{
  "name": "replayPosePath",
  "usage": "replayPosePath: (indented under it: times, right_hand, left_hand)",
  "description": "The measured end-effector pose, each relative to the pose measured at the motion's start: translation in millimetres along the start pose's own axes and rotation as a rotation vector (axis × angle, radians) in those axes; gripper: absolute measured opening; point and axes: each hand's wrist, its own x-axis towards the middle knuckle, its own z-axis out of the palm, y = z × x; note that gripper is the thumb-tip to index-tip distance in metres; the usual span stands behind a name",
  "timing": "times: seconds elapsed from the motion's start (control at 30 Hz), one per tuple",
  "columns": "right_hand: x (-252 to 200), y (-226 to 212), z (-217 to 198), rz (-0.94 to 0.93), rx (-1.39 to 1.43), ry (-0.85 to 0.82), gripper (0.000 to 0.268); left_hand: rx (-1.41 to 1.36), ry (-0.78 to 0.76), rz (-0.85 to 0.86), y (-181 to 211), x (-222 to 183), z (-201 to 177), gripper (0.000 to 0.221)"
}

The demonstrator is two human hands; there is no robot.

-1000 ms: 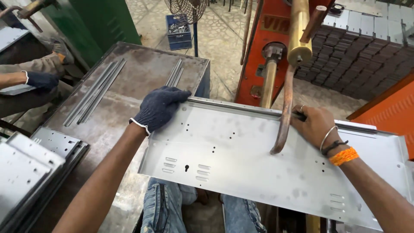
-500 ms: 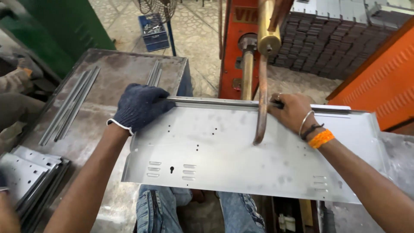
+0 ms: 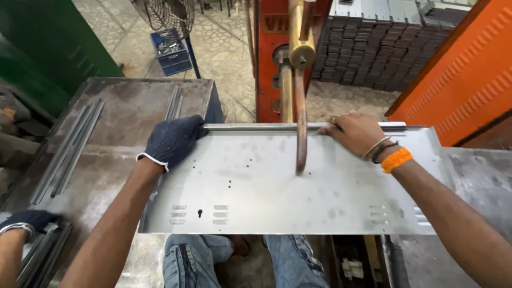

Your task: Spot welding a long metal reinforcement rod onto a metal panel using a stationary spot welder.

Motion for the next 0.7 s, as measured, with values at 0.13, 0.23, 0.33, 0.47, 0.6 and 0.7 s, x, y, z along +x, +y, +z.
replayPosePath:
  times: [0.13,0.23,0.33,0.47,0.6,0.7]
  right_hand:
    - [-19.0,-4.9,-11.8,0.021,0.020,0.027,0.046]
    - [-57.2,-9.4,-9.7,0.043,0.005,0.027,0.046]
    - [-98.1,-10.7,-2.7,0.051,0.021,0.030,0.042]
    - [-112.0,-11.5,3.8,0.000,0.058,0.100,0.039]
    - [-109.2,-15.9,-4.0,0.003,0.089,0.113,0.039]
    - [-108.9,-14.5,6.9,0.075,0.055,0.020,0.039]
  left_hand:
    - [-0.061,0.035,0.040,17.3,-13.7,-19.3,0.017]
    - [-0.030,0.025,0.055,36.9,-33.7,-29.9,0.017]
    - [-0.074,0.024,0.063,55.2,-59.1,-23.8,0.019]
    - [-0.016,-0.080,0.018,62.8,-73.7,-19.6,0.017]
    - [-0.099,0.028,0.101,54.2,-75.7,-7.8,0.022]
    - [-0.126,0.025,0.068,57.2,-67.8,-13.7,0.025]
